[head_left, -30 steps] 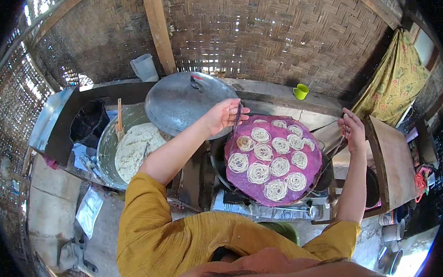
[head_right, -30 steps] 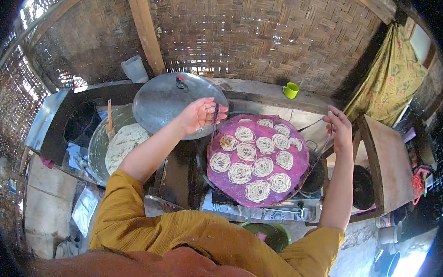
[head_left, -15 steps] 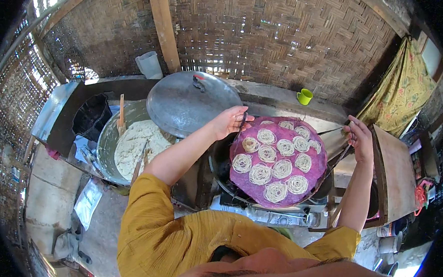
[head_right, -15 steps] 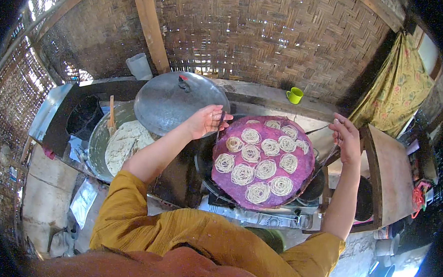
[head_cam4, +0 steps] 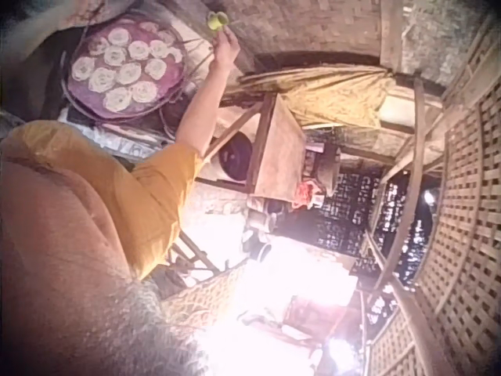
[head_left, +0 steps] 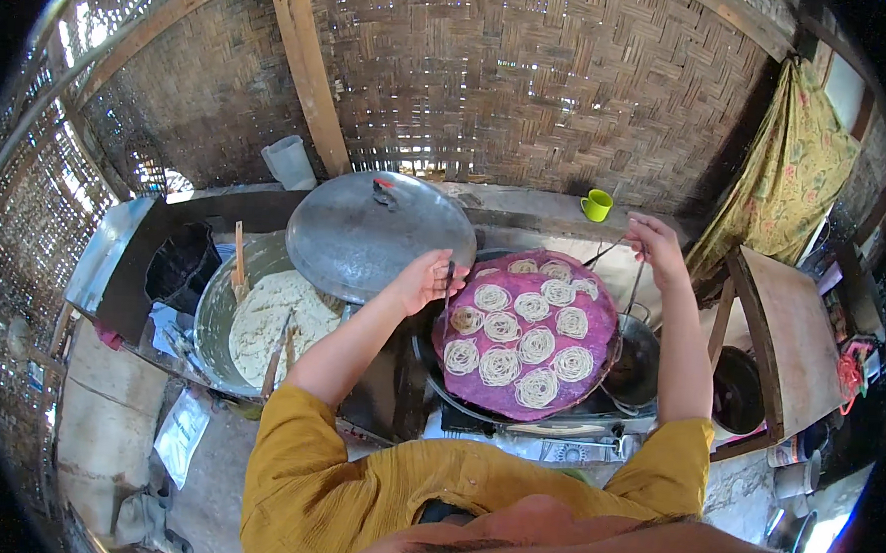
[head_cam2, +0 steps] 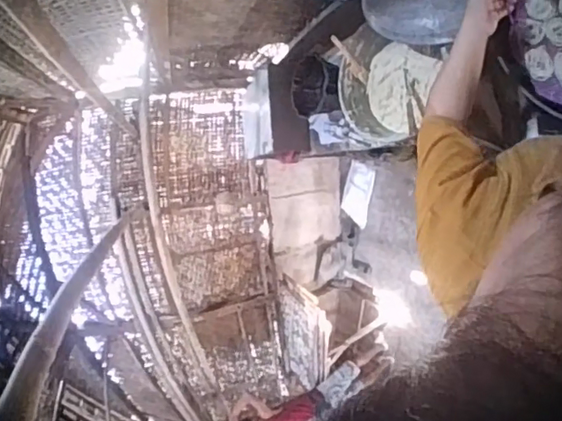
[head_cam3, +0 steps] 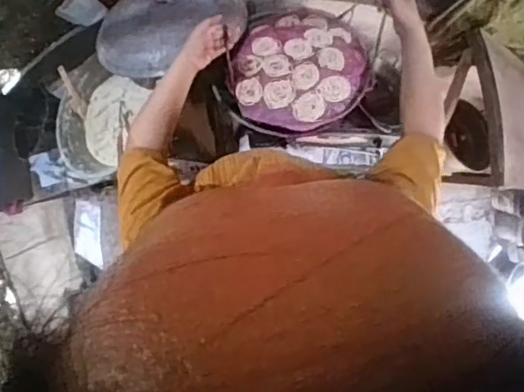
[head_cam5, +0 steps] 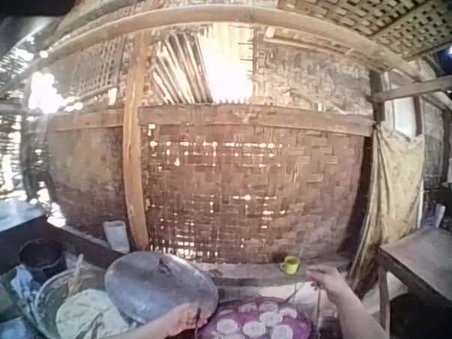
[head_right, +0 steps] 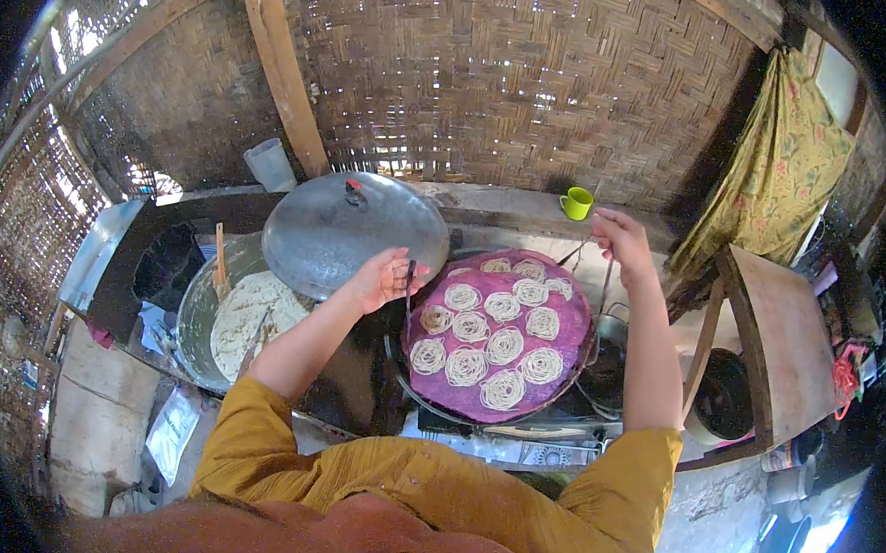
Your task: The person uses a handheld extruder to create spiral patterns of batter on pink circular trays and then places the trays onto a steaming pot.
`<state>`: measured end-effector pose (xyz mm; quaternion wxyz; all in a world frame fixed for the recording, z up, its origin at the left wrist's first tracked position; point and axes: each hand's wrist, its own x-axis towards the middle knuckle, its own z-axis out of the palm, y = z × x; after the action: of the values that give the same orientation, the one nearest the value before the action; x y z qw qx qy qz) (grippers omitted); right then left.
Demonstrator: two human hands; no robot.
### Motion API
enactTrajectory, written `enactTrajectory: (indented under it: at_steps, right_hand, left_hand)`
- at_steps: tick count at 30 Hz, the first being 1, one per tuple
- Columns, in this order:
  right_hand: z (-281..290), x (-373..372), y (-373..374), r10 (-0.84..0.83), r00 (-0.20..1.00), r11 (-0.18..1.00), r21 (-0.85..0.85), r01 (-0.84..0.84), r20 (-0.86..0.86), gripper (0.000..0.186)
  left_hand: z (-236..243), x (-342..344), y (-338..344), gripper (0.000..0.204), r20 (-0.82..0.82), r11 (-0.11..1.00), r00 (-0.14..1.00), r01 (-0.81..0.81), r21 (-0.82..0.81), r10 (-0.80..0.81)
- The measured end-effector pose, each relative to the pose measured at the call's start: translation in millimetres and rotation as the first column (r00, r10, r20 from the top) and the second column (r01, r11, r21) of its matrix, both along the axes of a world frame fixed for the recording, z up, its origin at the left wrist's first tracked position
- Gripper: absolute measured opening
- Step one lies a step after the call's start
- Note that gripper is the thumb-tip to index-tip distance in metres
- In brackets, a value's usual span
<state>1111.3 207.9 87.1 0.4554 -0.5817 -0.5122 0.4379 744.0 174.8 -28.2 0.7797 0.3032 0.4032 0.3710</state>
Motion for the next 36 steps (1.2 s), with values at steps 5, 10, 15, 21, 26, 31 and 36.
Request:
enactTrajectory:
  at_steps: [5, 10, 15, 21, 26, 31, 36]
  right_hand:
    - [-49, 7, 26, 0.008, 0.997, 0.997, -0.076, -0.013, -0.073, 0.033]
    - [-93, 5, 52, -0.075, 0.993, 0.996, -0.052, 0.07, -0.095, 0.027]
    - [-104, 7, 64, -0.125, 0.986, 0.992, -0.019, 0.124, -0.113, 0.023]
    - [-122, 16, 70, -0.143, 0.981, 0.99, -0.028, 0.141, -0.127, 0.016]
    - [-124, 16, 76, -0.161, 0.961, 0.987, -0.032, 0.158, -0.224, 0.014]
    - [-124, 25, 73, -0.159, 0.984, 0.986, -0.033, 0.162, 0.087, 0.024]
    - [-133, 44, 86, -0.081, 0.346, 0.991, 0.038, 0.13, 0.935, 0.027]
  left_hand:
    - [-18, -6, -19, 0.043, -0.012, 1.0, 1.0, -0.016, -0.015, 0.015]
    - [-20, -10, -49, 0.038, -0.007, 0.997, 0.998, -0.06, -0.044, 0.06]
    - [-32, -17, -70, 0.037, 0.059, 0.996, 0.996, -0.06, -0.068, 0.065]
    - [-28, -21, -88, 0.041, 0.165, 0.993, 0.98, -0.11, -0.046, 0.116]
    - [-30, -15, -104, 0.045, 0.141, 0.99, 0.98, -0.141, -0.01, 0.141]
    - [-36, -24, -123, 0.045, 0.113, 0.974, 0.968, -0.22, -0.047, 0.224]
    - [-52, -29, -158, 0.028, -0.109, 0.935, 0.953, -0.299, -0.189, 0.283]
